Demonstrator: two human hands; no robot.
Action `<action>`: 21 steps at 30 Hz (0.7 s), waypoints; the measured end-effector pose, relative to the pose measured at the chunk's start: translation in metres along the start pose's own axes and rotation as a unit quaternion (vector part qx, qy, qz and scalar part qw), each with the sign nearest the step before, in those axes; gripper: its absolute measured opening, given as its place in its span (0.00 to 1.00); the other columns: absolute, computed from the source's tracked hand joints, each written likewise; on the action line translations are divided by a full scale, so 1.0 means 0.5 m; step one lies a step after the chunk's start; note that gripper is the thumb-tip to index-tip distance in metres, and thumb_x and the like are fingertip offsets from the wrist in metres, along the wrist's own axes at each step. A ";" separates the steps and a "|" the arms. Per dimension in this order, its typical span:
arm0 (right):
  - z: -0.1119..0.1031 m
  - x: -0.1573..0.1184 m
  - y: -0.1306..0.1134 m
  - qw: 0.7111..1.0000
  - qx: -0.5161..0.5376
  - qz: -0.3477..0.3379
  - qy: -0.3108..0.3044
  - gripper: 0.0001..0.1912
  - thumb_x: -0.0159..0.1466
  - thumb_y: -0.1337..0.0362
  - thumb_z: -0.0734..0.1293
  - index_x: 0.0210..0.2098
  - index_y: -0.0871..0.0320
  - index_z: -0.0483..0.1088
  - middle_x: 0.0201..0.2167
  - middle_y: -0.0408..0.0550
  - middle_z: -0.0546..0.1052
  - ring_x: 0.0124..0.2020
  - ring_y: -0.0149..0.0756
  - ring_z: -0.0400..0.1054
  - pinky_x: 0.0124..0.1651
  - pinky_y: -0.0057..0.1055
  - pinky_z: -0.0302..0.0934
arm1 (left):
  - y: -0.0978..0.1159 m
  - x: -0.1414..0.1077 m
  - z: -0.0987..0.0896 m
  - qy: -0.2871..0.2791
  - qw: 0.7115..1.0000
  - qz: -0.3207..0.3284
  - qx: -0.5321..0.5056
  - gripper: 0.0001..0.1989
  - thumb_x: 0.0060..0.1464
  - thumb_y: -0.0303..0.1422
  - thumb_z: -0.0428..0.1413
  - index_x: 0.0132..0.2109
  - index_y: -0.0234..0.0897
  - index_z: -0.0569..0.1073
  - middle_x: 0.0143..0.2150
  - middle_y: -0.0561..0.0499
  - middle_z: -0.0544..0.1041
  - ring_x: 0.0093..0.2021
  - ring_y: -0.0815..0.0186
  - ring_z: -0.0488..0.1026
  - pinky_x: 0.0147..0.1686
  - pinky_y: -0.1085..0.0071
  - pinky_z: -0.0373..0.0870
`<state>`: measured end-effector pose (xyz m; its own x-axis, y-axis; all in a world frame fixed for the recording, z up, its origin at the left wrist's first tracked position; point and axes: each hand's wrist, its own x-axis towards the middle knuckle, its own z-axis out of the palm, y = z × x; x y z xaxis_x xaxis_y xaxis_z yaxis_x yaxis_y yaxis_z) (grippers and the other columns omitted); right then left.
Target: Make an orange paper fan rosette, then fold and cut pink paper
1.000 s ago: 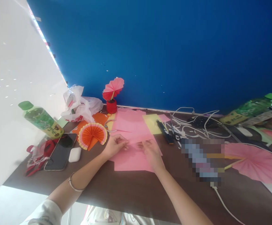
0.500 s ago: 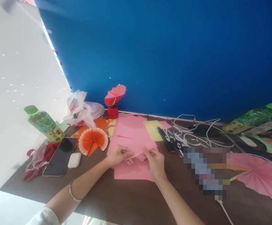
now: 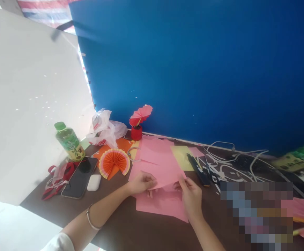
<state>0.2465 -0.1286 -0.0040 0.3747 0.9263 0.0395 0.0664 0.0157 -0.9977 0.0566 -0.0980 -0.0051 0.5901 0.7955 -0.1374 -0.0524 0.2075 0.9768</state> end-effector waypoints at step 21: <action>-0.005 0.006 0.000 0.997 -0.016 -0.032 -0.063 0.18 0.49 0.50 0.70 0.29 0.58 0.67 0.20 0.42 0.70 0.18 0.31 0.64 0.26 0.30 0.65 | 0.002 -0.015 -0.014 0.102 0.956 0.092 0.261 0.12 0.52 0.35 0.51 0.36 0.32 0.75 0.36 0.48 0.77 0.37 0.66 0.72 0.40 0.74 0.66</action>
<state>0.2501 -0.1268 -0.0034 0.2491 0.9640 0.0935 0.1173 0.0658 -0.9909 0.0466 -0.0999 -0.0041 0.4377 0.8967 0.0668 0.3002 -0.2158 0.9291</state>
